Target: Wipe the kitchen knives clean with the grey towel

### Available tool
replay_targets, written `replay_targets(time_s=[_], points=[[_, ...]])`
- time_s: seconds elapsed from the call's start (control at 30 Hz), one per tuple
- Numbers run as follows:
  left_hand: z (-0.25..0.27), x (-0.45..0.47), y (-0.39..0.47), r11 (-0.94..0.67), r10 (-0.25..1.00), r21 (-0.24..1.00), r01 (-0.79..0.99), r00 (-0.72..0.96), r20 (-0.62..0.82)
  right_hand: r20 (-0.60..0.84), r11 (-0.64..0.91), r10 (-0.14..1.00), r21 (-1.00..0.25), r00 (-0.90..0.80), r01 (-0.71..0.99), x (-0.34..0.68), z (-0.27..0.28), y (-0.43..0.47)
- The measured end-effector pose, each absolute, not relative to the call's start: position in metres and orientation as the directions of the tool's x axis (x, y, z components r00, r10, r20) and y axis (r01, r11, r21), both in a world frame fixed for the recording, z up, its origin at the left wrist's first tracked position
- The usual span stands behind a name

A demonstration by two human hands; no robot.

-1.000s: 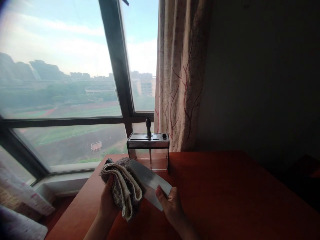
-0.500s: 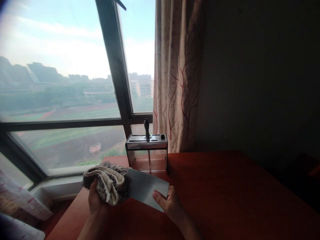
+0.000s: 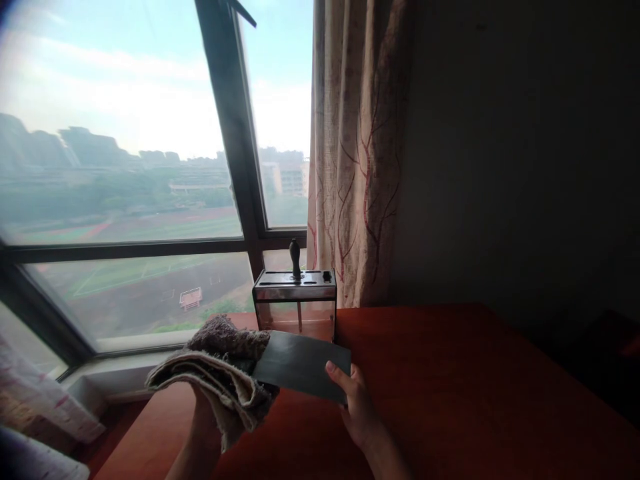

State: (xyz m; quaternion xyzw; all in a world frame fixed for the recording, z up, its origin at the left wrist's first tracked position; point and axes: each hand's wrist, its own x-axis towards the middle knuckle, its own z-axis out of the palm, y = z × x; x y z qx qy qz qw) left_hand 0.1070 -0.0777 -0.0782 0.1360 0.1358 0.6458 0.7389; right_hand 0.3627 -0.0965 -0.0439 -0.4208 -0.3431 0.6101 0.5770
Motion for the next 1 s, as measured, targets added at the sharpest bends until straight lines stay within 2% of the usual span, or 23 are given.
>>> replay_targets(time_s=[0.27, 0.4, 0.53, 0.6, 0.7, 0.87, 1.0], points=[[-0.083, 0.108, -0.083, 0.235, 0.969, 0.435, -0.869, 0.242, -0.039, -0.171, -0.167, 0.984, -0.838, -0.039, -0.52, 0.364, -0.055, -0.091], [-0.085, 0.107, -0.08, 0.21, 0.978, 0.447, -0.87, 0.191, -0.087, -0.187, -0.177, 0.981, -0.791, -0.045, -0.586, 0.364, -0.054, -0.093], [-0.072, 0.112, -0.074, 0.15, 0.963, 0.412, -0.899, 0.038, -0.267, -0.172, -0.17, 0.984, -0.849, -0.043, -0.5, 0.363, -0.05, -0.094], [-0.065, 0.115, -0.071, 0.103, 0.949, 0.429, -0.897, -0.04, -0.312, -0.163, -0.162, 0.986, -0.876, -0.038, -0.454, 0.362, -0.051, -0.095], [-0.056, 0.119, -0.069, 0.046, 0.946, 0.463, -0.885, -0.11, -0.304, -0.137, -0.123, 0.99, -0.92, 0.012, -0.371, 0.36, -0.057, -0.095], [-0.05, 0.125, -0.065, 0.02, 0.948, 0.476, -0.879, -0.135, -0.289, 0.028, 0.046, 0.996, -0.977, 0.086, -0.21, 0.354, -0.068, -0.094], [-0.053, 0.13, -0.062, -0.021, 0.934, 0.507, -0.861, -0.198, -0.298, 0.065, 0.08, 0.99, -0.989, 0.123, -0.123, 0.356, -0.074, -0.094]])
